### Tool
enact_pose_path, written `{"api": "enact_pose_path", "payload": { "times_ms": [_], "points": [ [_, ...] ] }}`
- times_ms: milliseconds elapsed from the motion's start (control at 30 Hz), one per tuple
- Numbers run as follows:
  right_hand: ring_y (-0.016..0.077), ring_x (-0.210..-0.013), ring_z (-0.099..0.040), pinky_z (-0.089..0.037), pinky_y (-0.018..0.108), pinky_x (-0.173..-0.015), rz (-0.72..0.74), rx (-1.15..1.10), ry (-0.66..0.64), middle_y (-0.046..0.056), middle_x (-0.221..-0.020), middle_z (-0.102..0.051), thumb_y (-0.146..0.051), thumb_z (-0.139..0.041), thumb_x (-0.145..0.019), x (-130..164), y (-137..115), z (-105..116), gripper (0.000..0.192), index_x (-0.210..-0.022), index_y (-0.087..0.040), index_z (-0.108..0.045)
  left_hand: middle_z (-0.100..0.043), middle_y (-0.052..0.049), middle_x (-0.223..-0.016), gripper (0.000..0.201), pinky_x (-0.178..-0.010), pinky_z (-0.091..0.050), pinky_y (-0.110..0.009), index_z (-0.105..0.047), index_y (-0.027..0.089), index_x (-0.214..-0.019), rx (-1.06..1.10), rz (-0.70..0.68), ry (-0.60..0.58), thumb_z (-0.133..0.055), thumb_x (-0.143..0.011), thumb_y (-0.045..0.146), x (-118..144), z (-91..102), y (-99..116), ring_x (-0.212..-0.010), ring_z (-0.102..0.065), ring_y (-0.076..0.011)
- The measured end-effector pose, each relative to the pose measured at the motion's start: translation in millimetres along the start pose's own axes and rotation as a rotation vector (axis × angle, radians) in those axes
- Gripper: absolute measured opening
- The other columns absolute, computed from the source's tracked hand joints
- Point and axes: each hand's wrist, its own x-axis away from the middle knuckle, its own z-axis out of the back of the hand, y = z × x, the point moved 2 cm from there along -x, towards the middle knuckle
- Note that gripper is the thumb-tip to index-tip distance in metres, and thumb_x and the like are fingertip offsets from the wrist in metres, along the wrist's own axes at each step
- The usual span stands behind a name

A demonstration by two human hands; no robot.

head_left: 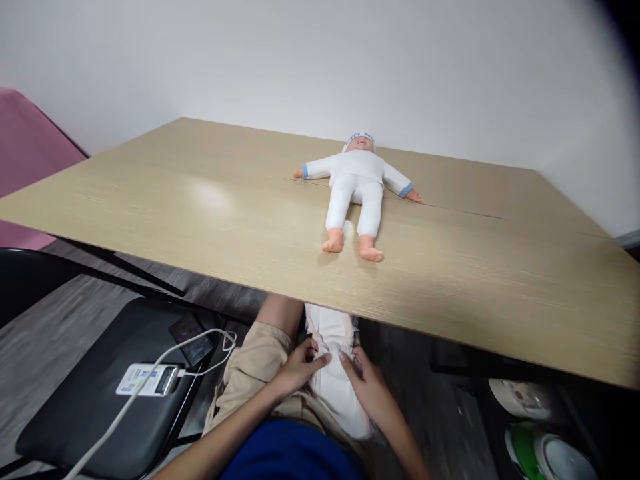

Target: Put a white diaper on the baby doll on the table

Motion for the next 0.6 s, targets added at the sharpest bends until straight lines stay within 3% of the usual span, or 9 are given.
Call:
{"api": "enact_pose_path", "payload": {
  "times_ms": [133,367,467,600],
  "points": [
    [0.0259,-0.135,-0.069,-0.056,0.032,-0.114,-0.065,0.047,-0.084,0.017,-0.143,-0.069,-0.094,-0.049,-0.089,-11,4,1,0.096,-0.146,-0.019,-0.066,-0.063,0.000,-0.089,0.090,-0.081,-0.042,-0.023,-0.053,0.017,-0.098,0.072,0.086,0.102,-0.096,-0.050,0.080,-4,-0.6,-3,-0.085,-0.057,-0.0106],
    [0.0321,-0.153,-0.057,-0.047,0.040,-0.129,-0.107,0.187,-0.293,0.022,-0.158,-0.057,-0.076,-0.045,-0.102,-33,-9,5,0.092,-0.168,-0.012,-0.048,-0.067,-0.002,-0.093,0.092,-0.079,-0.046,-0.021,-0.060,0.014,-0.115,0.151,0.071,0.117,-0.099,-0.054,0.072,-11,-0.8,-7,-0.087,-0.061,-0.0119],
    [0.0333,-0.153,-0.057,-0.046,0.042,-0.129,-0.101,0.248,-0.324,0.021,-0.159,-0.057,-0.073,-0.043,-0.103,-38,-16,5,0.089,-0.170,-0.013,-0.046,-0.064,-0.001,-0.091,0.091,-0.080,-0.046,-0.021,-0.061,0.013,-0.115,0.149,0.045,0.120,-0.097,-0.059,0.074,-11,-2.1,-11,-0.086,-0.060,-0.0114],
    [0.0286,-0.147,-0.063,-0.051,0.033,-0.123,-0.086,0.245,-0.305,0.020,-0.154,-0.061,-0.071,-0.047,-0.103,-37,-21,2,0.086,-0.167,-0.014,-0.050,-0.067,-0.004,-0.099,0.087,-0.090,-0.050,-0.025,-0.061,0.014,-0.119,0.173,0.007,0.111,-0.092,-0.066,0.075,-7,-6.4,-16,-0.094,-0.061,-0.0137]
  ]
}}
